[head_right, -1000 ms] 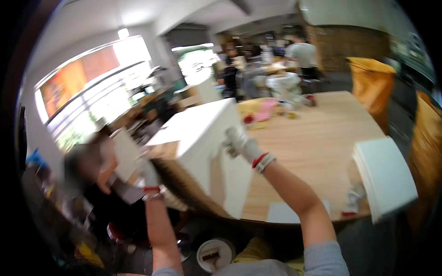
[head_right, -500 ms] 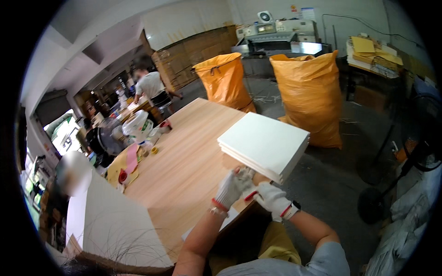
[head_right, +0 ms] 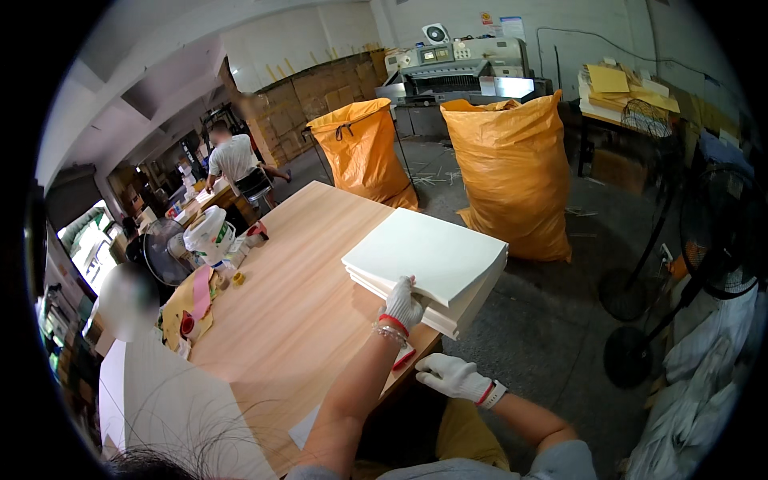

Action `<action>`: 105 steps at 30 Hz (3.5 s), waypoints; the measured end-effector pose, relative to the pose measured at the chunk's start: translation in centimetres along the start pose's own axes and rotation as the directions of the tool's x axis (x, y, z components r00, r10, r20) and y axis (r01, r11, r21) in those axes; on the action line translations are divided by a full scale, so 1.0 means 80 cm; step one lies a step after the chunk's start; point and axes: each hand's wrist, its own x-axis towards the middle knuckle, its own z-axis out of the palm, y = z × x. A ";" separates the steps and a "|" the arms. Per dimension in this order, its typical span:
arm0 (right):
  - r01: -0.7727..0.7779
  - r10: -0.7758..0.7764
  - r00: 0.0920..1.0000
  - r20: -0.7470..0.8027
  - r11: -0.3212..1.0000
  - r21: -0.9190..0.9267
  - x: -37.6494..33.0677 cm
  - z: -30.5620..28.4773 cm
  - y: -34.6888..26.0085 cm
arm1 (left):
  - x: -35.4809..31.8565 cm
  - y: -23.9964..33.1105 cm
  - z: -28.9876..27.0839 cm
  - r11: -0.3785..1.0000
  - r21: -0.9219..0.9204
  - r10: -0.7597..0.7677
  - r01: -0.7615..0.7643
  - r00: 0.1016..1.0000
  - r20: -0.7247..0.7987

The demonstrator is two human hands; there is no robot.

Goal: The person repeatedly picks up a white rectangular board and a corrugated cardboard piece from a table, aligns them, and presses them together to form a box. The person then places the assembled box onto a growing stack on the left side of the table. This process is repeated continuously throughout the video.

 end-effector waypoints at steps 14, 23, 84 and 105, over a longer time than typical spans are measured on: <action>-0.216 0.339 0.933 0.117 0.272 0.938 0.151 -0.025 -0.034 | -0.256 0.210 -0.241 0.982 0.109 0.141 -0.153 0.983 0.113; -0.387 0.267 0.869 0.416 0.891 0.237 0.244 0.150 0.024 | -0.319 0.229 -0.420 0.777 0.571 0.446 -0.266 0.873 -0.199; -0.032 0.153 0.846 0.511 0.971 -0.238 0.201 0.123 -0.055 | -0.374 0.173 -0.353 -0.012 0.970 0.556 0.244 0.807 -0.196; 0.082 -0.372 0.882 -0.288 0.725 -0.684 0.186 0.057 0.005 | -0.235 0.199 -0.234 -0.914 0.365 -0.206 -0.180 0.978 -0.032</action>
